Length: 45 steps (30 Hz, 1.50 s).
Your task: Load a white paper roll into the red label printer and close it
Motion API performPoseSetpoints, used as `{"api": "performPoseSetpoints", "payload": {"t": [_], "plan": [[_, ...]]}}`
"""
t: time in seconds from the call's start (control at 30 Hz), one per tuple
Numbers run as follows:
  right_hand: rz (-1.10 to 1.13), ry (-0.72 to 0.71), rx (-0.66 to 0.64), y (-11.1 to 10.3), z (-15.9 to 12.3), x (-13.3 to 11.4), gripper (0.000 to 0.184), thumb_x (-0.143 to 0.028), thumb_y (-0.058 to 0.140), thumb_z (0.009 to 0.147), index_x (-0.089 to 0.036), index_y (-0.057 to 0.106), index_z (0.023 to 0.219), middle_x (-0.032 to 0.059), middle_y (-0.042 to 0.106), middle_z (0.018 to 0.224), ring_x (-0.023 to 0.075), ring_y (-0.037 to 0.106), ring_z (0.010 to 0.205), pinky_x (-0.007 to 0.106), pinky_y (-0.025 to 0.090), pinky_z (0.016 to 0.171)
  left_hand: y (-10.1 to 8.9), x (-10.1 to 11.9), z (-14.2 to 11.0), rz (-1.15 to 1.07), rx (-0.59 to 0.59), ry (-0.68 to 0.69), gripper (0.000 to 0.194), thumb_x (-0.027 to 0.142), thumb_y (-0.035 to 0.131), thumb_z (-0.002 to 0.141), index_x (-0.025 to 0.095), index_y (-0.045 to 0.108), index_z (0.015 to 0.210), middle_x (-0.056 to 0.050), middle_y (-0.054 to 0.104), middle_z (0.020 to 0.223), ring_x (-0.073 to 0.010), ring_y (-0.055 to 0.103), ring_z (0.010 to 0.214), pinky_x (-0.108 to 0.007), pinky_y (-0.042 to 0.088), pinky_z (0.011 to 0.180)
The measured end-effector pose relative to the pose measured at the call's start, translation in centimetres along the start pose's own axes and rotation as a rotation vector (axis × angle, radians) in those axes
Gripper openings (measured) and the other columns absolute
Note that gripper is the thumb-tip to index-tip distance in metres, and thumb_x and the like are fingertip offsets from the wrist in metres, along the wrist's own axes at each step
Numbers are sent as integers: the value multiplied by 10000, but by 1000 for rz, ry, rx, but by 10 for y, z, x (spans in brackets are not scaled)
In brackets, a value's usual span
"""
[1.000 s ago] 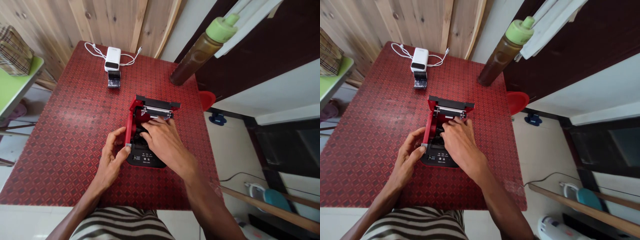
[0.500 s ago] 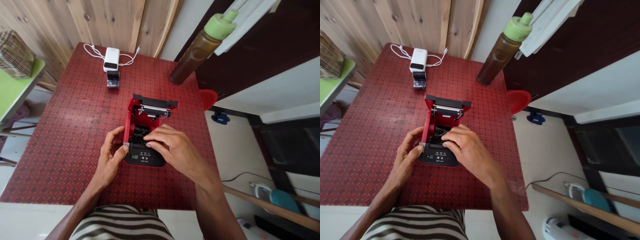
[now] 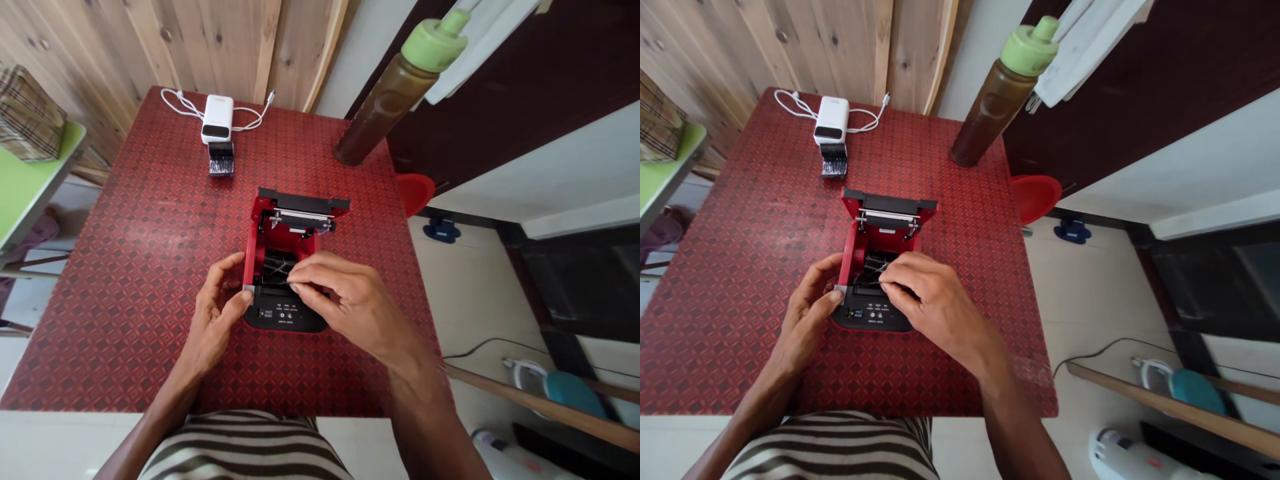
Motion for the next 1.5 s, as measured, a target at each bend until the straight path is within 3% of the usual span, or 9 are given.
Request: {"api": "performPoseSetpoints", "payload": {"t": [0.23, 0.37, 0.5, 0.63, 0.73, 0.9, 1.03, 1.27, 1.5], "plan": [[-116, -54, 146, -2, -27, -11, 150, -95, 693, 1096, -185, 809, 1063, 52, 805, 1025, 152, 790, 911, 273, 669, 816, -10, 23, 29, -16, 102, 158, 422, 528, 785, 1050, 352, 776, 1434, -51, 743, 1511, -333, 651, 1453, -483, 502, 1208], [-221, -94, 182, 6, -36, -17, 166, -51, 672, 1093, -136, 804, 1040, 77, 787, 964, 164, 759, 851, 288, 649, 771, 0, 52, 72, 12, 104, 322, 494, 664, 713, 1080, 335, 790, 1441, -51, 742, 1505, -326, 638, 1410, -471, 492, 1160], [-334, -116, 214, 14, -42, -23, 148, -8, 684, 1067, -97, 800, 1093, 99, 786, 959, 185, 709, 820, 327, 626, 744, 13, 65, 91, 0, 68, 357, 437, 687, 679, 1090, 295, 862, 1151, -60, 796, 1216, -283, 689, 1177, -450, 527, 1038], [-389, -155, 247, 18, -46, -29, 164, 12, 692, 1055, -96, 787, 1135, 98, 795, 971, 188, 686, 807, 340, 611, 736, 14, 61, 77, 15, 92, 334, 284, 571, 794, 1046, 314, 804, 926, -37, 797, 1230, -277, 682, 1305, -462, 519, 1157], [-416, -163, 258, 21, -47, -32, 157, 7, 677, 1067, -96, 781, 1125, 93, 795, 950, 183, 654, 770, 344, 592, 704, 12, 50, 58, 22, 68, 241, 156, 386, 900, 948, 289, 779, 968, -34, 769, 1403, -276, 680, 1378, -452, 525, 1191], [-410, -158, 259, 23, -46, -32, 151, 6, 682, 1067, -91, 773, 1138, 91, 797, 946, 184, 675, 783, 345, 608, 712, 8, 26, 34, -40, 71, 39, 591, 344, 874, 887, 337, 666, 1439, -78, 674, 1587, -335, 592, 1544, -553, 489, 1285], [-399, -133, 258, 21, -45, -31, 149, -19, 678, 1077, -121, 768, 1138, 83, 812, 943, 189, 707, 780, 345, 627, 711, 11, 15, 26, -123, 35, -124, 657, 377, 852, 878, 295, 633, 1491, -109, 535, 1771, -387, 454, 1684, -612, 363, 1386], [-428, 4, 300, 11, -47, -25, 357, -205, 704, 1123, -190, 650, 1476, 113, 872, 1191, 277, 799, 1097, 446, 623, 945, 17, 20, 27, -200, 24, -141, 600, 336, 852, 869, 268, 693, 1443, -102, 630, 1693, -361, 502, 1660, -542, 408, 1370], [-422, 37, 295, 19, -53, -19, 383, -232, 708, 1116, -147, 632, 1482, 132, 885, 1184, 297, 800, 1175, 453, 580, 1025, 18, 21, 25, -202, 29, -145, 578, 331, 853, 870, 277, 702, 1426, -89, 715, 1584, -357, 607, 1561, -530, 488, 1305]]}}
Point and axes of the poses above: each hand's wrist, its own z-axis towards the middle knuckle, its own y-axis out of the palm, x = y × z, the point moved 3 cm from there along z, towards the middle knuckle
